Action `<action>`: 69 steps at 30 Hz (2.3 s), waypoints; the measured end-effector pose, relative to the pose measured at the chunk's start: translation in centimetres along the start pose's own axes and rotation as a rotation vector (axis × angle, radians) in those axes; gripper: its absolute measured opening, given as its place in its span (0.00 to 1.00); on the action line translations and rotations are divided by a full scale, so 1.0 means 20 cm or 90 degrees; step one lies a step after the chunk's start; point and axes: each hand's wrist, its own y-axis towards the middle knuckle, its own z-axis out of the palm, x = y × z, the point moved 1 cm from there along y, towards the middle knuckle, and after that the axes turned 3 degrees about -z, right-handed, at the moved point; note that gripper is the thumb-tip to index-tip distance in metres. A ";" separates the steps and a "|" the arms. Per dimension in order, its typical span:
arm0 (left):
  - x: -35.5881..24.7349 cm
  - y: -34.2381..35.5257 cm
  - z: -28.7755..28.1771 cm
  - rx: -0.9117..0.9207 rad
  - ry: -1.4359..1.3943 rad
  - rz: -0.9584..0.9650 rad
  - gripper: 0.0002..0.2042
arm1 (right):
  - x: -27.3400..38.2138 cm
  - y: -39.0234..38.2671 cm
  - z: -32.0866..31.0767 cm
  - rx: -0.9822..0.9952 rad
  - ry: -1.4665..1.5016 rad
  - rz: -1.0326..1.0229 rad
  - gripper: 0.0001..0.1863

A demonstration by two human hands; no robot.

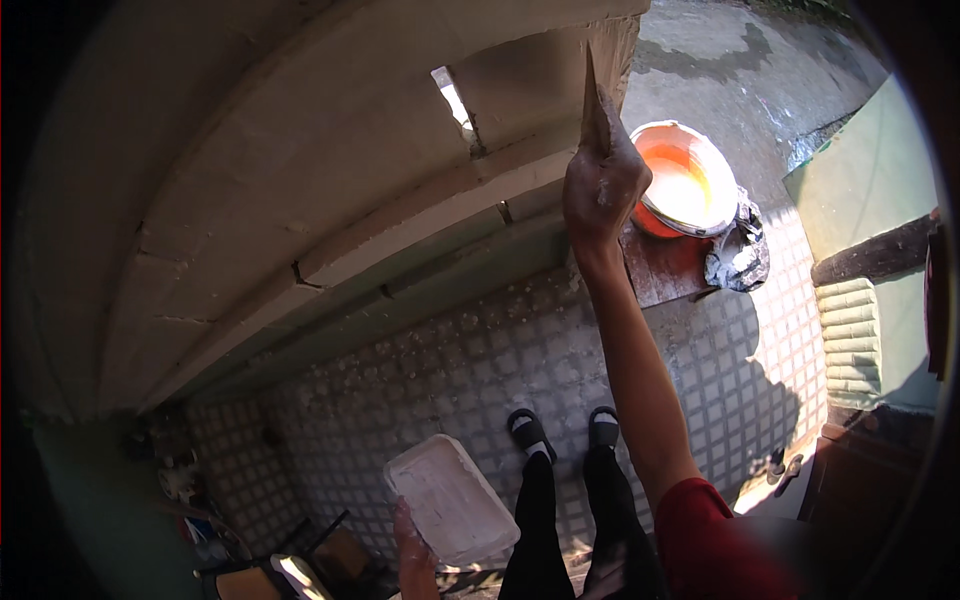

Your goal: Applying plaster to repair cracks in a concrete wall using a putty knife.

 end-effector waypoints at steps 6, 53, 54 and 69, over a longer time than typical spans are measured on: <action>-0.01 0.00 0.02 0.029 0.034 0.010 0.29 | 0.17 -0.03 0.16 0.282 -0.145 0.114 0.21; 0.01 -0.12 0.07 -0.005 0.003 0.037 0.29 | 0.08 -0.18 0.13 0.155 0.018 -0.153 0.33; 0.02 -0.11 0.07 -0.038 0.007 0.026 0.29 | 0.01 -0.16 0.06 0.083 -0.014 -0.156 0.32; 0.05 -0.19 0.04 -0.004 0.056 0.050 0.29 | 0.01 -0.24 0.09 0.087 0.058 -0.097 0.22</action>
